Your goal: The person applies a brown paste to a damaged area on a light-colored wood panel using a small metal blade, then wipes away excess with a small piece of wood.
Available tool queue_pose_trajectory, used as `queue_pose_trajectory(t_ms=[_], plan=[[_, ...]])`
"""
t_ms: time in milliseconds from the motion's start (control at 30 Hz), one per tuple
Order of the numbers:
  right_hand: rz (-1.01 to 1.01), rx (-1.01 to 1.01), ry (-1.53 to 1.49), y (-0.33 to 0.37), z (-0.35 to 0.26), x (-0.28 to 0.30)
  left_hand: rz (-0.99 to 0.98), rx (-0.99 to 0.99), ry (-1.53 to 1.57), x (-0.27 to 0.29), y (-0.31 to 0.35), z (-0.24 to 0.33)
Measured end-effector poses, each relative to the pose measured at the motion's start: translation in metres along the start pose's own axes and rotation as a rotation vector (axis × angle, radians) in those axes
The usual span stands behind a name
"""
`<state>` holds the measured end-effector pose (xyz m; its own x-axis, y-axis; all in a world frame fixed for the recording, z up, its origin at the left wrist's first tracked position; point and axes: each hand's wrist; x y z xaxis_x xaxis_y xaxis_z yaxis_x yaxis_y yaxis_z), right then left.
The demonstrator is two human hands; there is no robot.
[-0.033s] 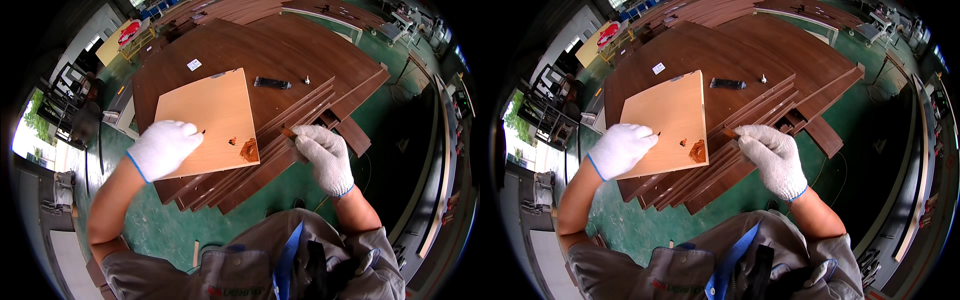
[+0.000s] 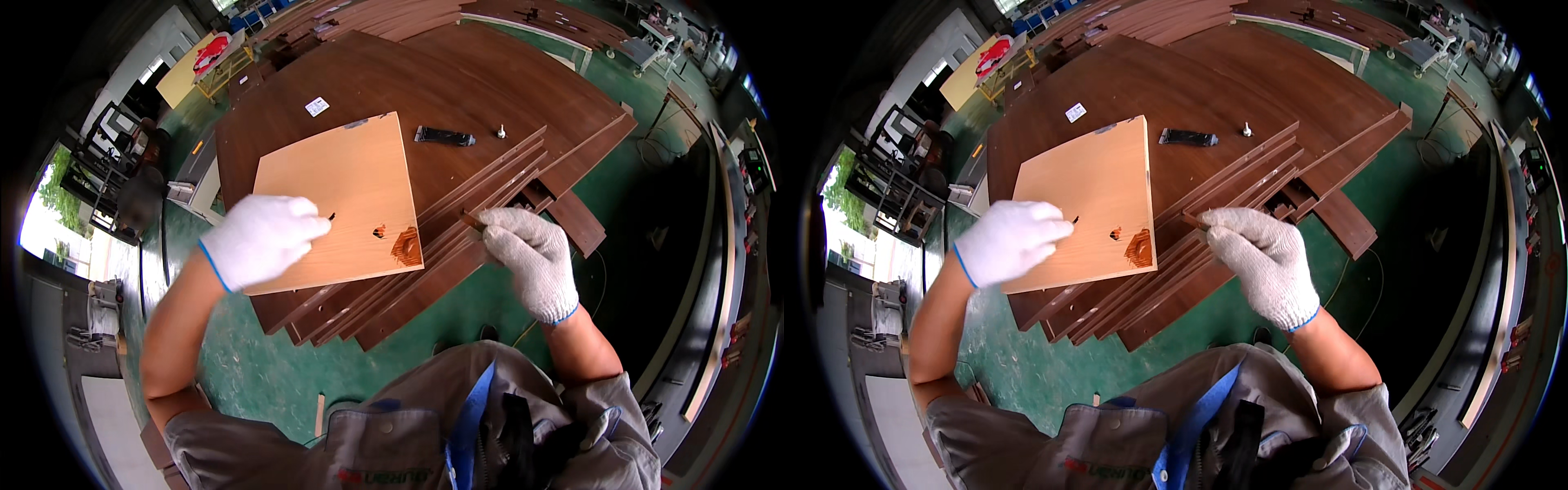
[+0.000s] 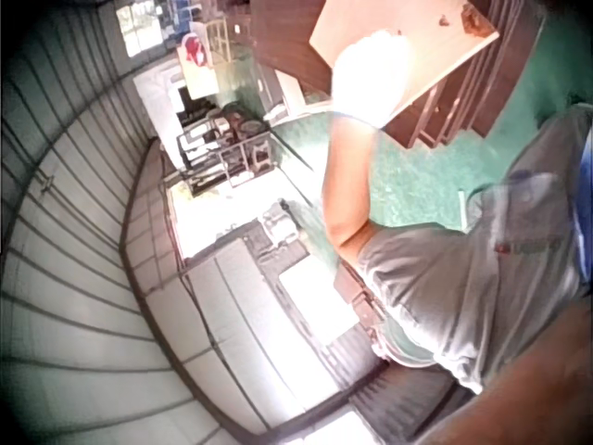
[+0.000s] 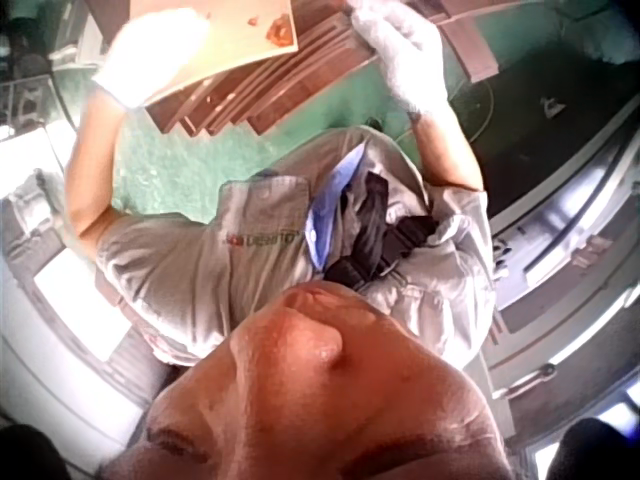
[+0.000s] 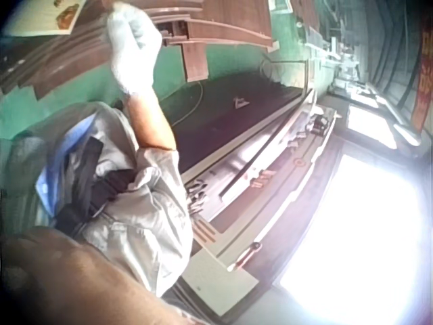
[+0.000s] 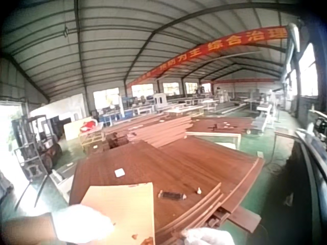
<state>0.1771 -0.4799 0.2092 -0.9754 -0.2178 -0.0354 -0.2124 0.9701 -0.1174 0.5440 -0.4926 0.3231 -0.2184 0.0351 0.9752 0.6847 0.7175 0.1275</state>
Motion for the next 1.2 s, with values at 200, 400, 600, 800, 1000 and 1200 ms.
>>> queue_pose_trajectory(t_ms=[200, 400, 600, 800, 1000, 1200], plan=[[-0.124, 0.231, 0.217, 0.002, 0.008, -0.008, 0.615, 0.434, 0.365, -0.056, -0.068, -0.08], [-0.147, 0.374, 0.402, 0.006, 0.002, -0.013, 0.694, 0.279, 0.524, -0.089, -0.124, -0.064], [-0.161, 0.269, 0.361, 0.005, 0.013, -0.019, 0.687, 0.393, 0.777, -0.098, -0.113, -0.081], [-0.201, 0.569, 0.47, -0.014, 0.018, -0.028, 0.512, 0.562, 0.552, -0.087, -0.109, -0.085], [-0.223, 0.578, 0.702, -0.011, 0.009, -0.005, 0.519, 0.554, 0.55, -0.09, -0.11, -0.086], [-0.303, 0.615, 0.75, -0.015, -0.019, -0.009, 0.515, 0.514, 0.527, -0.09, -0.113, -0.078]])
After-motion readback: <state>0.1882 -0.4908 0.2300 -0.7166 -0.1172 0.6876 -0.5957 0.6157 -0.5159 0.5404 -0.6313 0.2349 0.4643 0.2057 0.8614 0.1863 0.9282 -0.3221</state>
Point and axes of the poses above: each hand's wrist, its own y-axis away from the middle knuckle, its own x-axis out of the back of the hand, z = x × y, and after that the axes turned 5 degrees about y, right-handed
